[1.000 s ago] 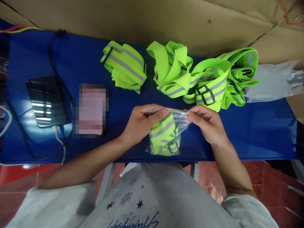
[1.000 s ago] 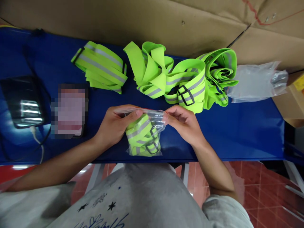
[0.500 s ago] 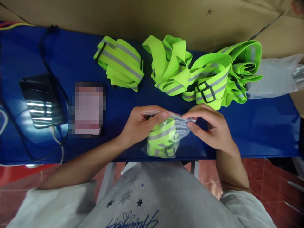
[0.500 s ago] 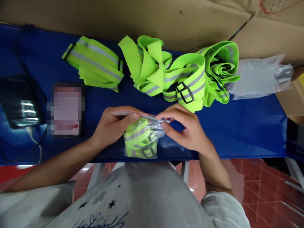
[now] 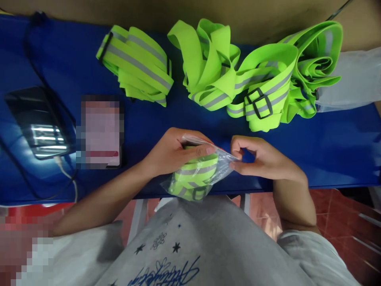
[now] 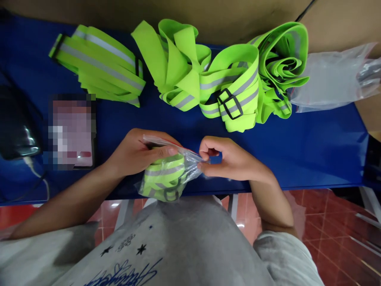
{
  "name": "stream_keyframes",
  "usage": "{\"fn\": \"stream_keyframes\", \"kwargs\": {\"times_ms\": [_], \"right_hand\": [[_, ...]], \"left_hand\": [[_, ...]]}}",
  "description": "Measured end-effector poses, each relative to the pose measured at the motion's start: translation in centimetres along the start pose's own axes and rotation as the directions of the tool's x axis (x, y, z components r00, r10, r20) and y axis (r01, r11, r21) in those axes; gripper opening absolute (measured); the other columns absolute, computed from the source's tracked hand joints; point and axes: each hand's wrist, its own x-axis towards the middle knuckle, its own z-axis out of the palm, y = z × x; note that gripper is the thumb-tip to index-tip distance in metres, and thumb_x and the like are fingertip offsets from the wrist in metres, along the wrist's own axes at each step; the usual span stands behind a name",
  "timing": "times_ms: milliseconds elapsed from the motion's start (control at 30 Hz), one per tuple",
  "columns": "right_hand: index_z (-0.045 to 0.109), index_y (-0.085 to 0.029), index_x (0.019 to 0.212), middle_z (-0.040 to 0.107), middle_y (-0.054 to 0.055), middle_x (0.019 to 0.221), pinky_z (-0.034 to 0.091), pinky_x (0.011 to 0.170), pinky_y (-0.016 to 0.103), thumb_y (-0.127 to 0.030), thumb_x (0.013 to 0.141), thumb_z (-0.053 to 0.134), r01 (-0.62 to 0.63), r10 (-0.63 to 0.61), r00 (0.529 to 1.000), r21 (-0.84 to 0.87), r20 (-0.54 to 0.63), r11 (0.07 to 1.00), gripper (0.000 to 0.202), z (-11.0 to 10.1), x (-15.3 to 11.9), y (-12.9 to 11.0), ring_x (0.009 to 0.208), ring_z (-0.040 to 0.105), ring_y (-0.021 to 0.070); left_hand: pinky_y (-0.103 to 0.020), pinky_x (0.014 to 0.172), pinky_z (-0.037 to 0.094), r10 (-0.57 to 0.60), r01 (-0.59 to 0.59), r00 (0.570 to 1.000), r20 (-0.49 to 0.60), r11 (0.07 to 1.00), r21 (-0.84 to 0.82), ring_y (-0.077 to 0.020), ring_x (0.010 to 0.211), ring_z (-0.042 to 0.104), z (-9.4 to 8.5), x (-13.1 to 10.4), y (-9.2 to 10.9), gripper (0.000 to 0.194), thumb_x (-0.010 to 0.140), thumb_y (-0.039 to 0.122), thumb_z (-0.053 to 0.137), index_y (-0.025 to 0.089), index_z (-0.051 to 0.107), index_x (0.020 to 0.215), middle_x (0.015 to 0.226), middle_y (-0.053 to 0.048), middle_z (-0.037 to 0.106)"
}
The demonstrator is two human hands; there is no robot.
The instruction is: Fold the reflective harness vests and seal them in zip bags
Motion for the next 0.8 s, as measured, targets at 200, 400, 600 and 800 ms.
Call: {"fn": "stream_keyframes", "kwargs": {"times_ms": [200,400,600,800], "right_hand": [[0.061,-0.022,0.09,0.061,-0.001,0.088,0.048,0.069,0.024,-0.034,0.086,0.082,-0.05,0.07,0.966,0.085,-0.251,0.995,0.025,-0.4,-0.4,0.4,0.076,0.056,0.01],[0.07,-0.021,0.088,0.067,-0.001,0.076,0.048,0.061,0.023,-0.043,0.092,0.077,-0.124,0.165,0.952,0.166,-0.257,0.978,0.024,0.0,-0.4,0.8,0.068,0.059,0.0102],[0.067,-0.021,0.078,0.065,-0.001,0.074,0.044,0.057,0.025,-0.039,0.089,0.081,-0.073,0.107,0.893,0.092,-0.437,0.993,0.025,0.3,-0.7,0.8,0.066,0.055,0.0108],[0.069,-0.023,0.091,0.066,0.0,0.083,0.051,0.064,0.026,-0.036,0.095,0.074,-0.047,0.088,0.932,0.125,-0.351,0.991,0.015,0.2,-0.6,1.0,0.072,0.059,0.0113]], "left_hand": [[-0.026,0.061,0.053,0.033,-0.031,0.983,-0.182,0.999,0.016,-0.0179,0.069,0.07,-0.4,-0.1,0.1,0.021,0.083,0.045,0.084,0.024,0.086,0.081,0.078,-0.003,0.08],[-0.029,0.072,0.059,0.042,-0.052,0.977,-0.211,0.998,-0.044,-0.0209,0.082,0.076,-0.7,-0.1,-0.4,0.024,0.088,0.051,0.08,0.028,0.087,0.089,0.09,-0.003,0.083],[-0.031,0.083,0.063,-0.006,-0.021,0.987,-0.163,0.987,-0.162,-0.0234,0.095,0.078,-1.0,0.1,-1.8,0.038,0.092,0.061,0.072,0.026,0.086,0.089,0.083,-0.004,0.08],[-0.032,0.078,0.063,-0.054,0.012,0.976,-0.209,0.98,-0.2,-0.0243,0.088,0.077,0.0,0.0,-2.1,0.044,0.089,0.066,0.072,0.024,0.085,0.086,0.077,-0.003,0.078]]}}
